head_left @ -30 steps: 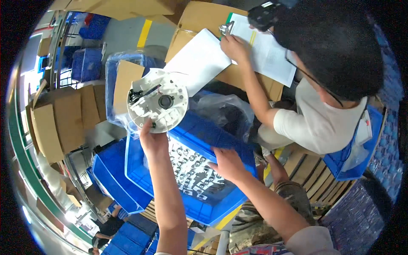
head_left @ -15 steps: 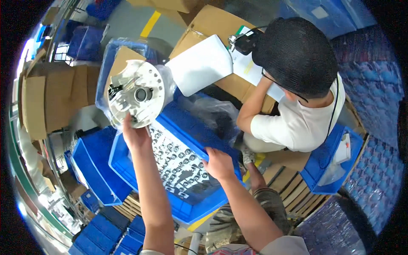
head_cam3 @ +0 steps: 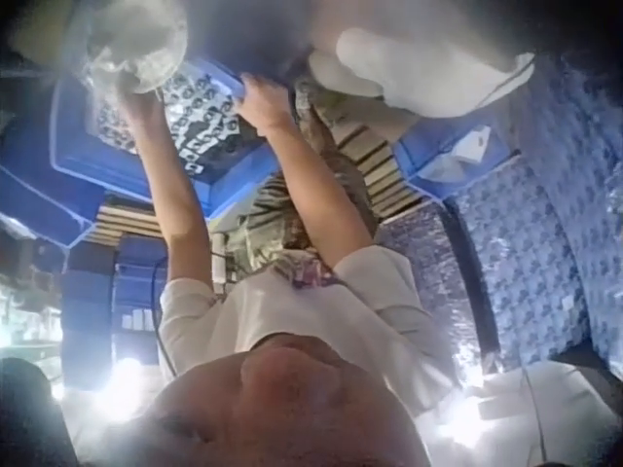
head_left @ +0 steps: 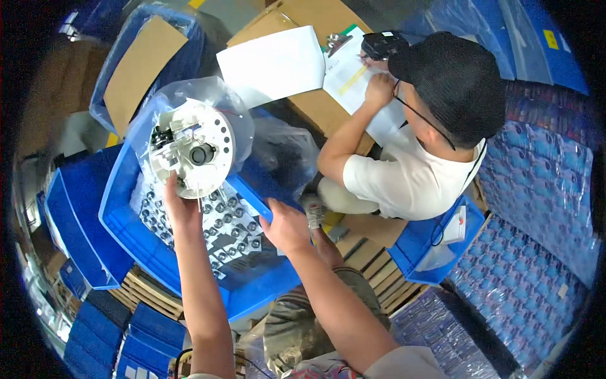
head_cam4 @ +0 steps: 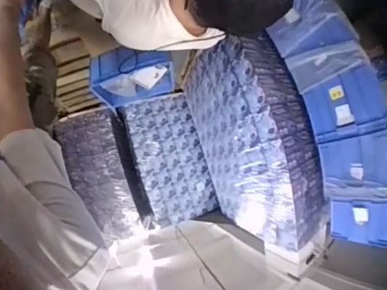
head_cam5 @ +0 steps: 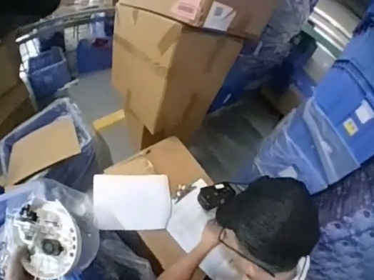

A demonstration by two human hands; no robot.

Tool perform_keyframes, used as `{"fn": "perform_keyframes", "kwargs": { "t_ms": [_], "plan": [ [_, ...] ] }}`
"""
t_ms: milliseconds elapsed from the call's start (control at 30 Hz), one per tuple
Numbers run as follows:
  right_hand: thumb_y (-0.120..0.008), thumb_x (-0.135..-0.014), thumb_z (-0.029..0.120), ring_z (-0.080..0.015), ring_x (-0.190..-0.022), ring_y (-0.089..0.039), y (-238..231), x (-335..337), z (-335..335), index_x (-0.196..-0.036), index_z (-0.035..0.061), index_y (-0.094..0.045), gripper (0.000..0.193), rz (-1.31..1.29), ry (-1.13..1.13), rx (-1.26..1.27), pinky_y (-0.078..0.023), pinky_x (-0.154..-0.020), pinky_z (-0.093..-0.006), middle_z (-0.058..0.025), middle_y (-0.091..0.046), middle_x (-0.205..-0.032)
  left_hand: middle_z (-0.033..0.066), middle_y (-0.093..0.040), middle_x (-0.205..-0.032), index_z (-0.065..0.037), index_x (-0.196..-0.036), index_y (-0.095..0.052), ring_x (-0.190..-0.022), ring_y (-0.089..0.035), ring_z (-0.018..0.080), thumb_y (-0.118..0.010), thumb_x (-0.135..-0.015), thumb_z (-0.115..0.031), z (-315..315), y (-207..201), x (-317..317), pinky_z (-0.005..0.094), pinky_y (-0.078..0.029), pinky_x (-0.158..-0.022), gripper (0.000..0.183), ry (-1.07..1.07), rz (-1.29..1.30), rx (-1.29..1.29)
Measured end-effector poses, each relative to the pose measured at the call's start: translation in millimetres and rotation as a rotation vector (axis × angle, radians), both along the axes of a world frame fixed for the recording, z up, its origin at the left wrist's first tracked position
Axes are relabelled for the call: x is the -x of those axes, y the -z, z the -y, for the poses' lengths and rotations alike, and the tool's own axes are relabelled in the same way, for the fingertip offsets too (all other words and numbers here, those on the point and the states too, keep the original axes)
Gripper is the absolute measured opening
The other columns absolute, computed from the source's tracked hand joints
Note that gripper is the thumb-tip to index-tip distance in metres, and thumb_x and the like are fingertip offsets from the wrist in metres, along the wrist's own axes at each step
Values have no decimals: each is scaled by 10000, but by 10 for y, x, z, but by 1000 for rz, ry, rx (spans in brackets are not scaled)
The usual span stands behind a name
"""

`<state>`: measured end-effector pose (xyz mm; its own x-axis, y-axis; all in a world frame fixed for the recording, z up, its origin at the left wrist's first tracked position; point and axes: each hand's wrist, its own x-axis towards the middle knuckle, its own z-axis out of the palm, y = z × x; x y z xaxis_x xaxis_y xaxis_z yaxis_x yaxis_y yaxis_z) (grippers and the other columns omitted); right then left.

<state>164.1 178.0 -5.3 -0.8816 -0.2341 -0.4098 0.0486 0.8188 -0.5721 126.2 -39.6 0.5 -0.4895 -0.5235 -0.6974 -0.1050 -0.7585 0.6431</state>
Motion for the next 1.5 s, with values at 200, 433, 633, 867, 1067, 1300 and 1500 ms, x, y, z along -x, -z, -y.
{"fn": "perform_keyframes", "kwargs": {
  "t_ms": [200, 433, 633, 867, 1067, 1300, 1500],
  "plan": [
    [-644, -766, 230, -302, -754, -636, 37, -20, 14, -993, 102, -587, 267, -20, -9, 12, -516, -674, -398, -103, -656, -850, 126, -518, -1256, -15, -1308, -393, -1138, -522, 260, -521, -886, -193, 29, -12, -58, 405, -430, -964, 476, 53, 13, 18],
    [-638, -769, 227, -301, -731, -635, 35, 12, 9, -983, 115, -587, 247, -55, 13, 12, -517, -649, -404, -91, -654, -818, 141, -548, -1218, 21, -1251, -439, -1120, -537, 263, -510, -873, -124, 87, 131, -218, 397, -423, -977, 411, 10, -18, -27],
    [-633, -767, 256, -296, -748, -639, 27, 20, -6, -985, 114, -585, 264, -27, -18, 2, -519, -649, -399, -85, -655, -841, 125, -519, -1264, -7, -1296, -415, -1176, -490, 236, -496, -858, -31, 38, 134, -410, 394, -352, -1044, 446, -46, -257, -184],
    [-625, -776, 249, -289, -804, -638, -54, 52, 11, -1015, 80, -583, 295, 41, -37, 5, -522, -703, -394, -106, -653, -904, 90, -554, -1243, -47, -1278, -460, -1155, -514, 216, -508, -934, -293, 18, 237, -233, 344, -412, -981, 425, -7, -147, -28],
    [-637, -758, 218, -310, -778, -625, 58, -20, 24, -1021, 77, -559, 309, 15, -37, 34, -513, -683, -408, -105, -633, -868, 92, -500, -1310, -72, -1329, -407, -1192, -485, 228, -489, -939, -333, -79, 149, -257, 374, -393, -1006, 476, 6, -104, 9],
    [-645, -753, 211, -315, -786, -624, 37, -3, -15, -1037, 76, -549, 328, 41, -21, 65, -513, -689, -411, -121, -633, -881, 67, -514, -1285, -72, -1319, -417, -1183, -467, 220, -494, -938, -317, -184, 192, -264, 378, -400, -973, 460, -64, -86, -58],
    [-643, -759, 223, -320, -807, -623, 37, 17, 2, -1066, 74, -535, 358, 20, -25, 80, -512, -700, -415, -130, -633, -891, 116, -513, -1274, -29, -1297, -418, -1180, -482, 250, -535, -915, -234, -238, 94, -199, 402, -397, -993, 449, -151, -73, -39]
  ]
}}
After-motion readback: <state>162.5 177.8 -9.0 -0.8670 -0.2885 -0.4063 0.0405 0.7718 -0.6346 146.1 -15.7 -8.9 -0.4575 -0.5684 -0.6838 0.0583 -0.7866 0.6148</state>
